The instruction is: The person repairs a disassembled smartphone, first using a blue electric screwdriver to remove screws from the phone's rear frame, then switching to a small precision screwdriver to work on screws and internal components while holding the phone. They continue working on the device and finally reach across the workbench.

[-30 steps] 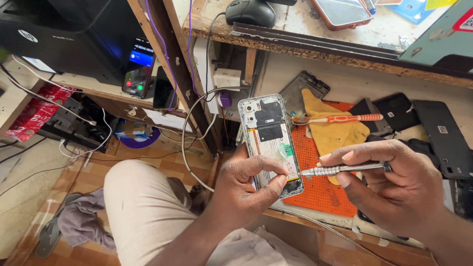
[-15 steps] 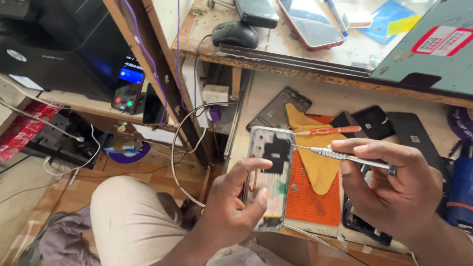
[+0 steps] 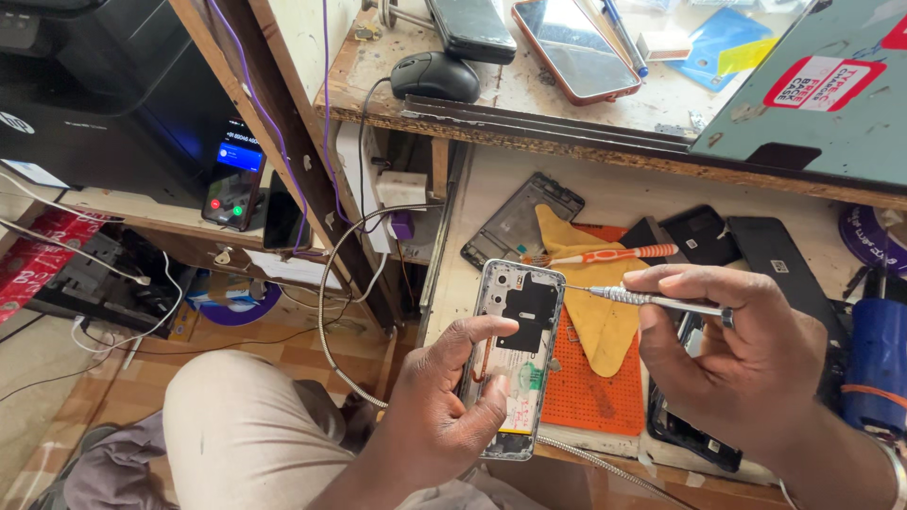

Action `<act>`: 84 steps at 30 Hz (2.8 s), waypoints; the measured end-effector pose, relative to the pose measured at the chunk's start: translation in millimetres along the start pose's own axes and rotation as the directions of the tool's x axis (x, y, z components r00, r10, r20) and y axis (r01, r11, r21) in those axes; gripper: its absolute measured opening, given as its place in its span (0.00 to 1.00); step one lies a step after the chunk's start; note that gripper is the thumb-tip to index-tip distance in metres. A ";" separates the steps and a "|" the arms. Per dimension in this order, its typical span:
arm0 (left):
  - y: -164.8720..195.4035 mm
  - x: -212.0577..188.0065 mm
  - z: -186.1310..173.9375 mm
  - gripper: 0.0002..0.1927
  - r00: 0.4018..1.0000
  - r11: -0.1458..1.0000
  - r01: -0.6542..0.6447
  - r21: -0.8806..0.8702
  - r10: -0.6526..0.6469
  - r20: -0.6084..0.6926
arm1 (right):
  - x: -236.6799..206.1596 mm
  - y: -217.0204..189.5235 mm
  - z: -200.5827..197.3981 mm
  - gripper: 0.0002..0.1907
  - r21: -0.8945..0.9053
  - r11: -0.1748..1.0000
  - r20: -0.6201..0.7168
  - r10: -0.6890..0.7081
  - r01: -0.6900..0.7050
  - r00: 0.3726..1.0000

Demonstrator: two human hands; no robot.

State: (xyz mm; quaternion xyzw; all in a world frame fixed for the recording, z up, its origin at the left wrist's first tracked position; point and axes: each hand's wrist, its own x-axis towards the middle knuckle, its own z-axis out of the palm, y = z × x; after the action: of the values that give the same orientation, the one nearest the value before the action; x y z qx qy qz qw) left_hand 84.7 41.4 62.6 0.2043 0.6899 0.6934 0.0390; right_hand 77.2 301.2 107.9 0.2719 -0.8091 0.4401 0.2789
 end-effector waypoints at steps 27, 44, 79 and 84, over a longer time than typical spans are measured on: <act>6.6 2.4 -2.0 0.15 0.996 0.996 0.073 0.048 -0.075 0.048 | 27.5 -15.2 3.3 0.18 -0.213 0.947 0.168 -0.207 0.240 0.964; 5.6 0.6 -1.5 0.15 0.999 1.000 0.023 0.011 -0.023 0.043 | 25.5 -3.6 6.0 0.22 -0.389 0.893 0.174 -0.171 0.228 0.970; 4.0 0.7 2.7 0.17 0.999 0.998 0.030 0.057 -0.032 0.022 | 22.8 -4.0 2.3 0.20 -0.256 0.942 0.172 -0.175 0.216 0.969; -4.8 2.8 -3.8 0.20 0.990 0.982 0.137 0.128 -0.138 -0.001 | 25.6 5.2 8.6 0.20 -0.370 0.909 0.197 -0.126 0.193 0.972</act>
State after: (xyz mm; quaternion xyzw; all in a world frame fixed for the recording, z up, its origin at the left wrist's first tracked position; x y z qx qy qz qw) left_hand 79.7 38.9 58.7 0.1609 0.7451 0.6427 0.0763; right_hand 54.0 291.2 118.7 0.3131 -0.8755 0.2230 0.2928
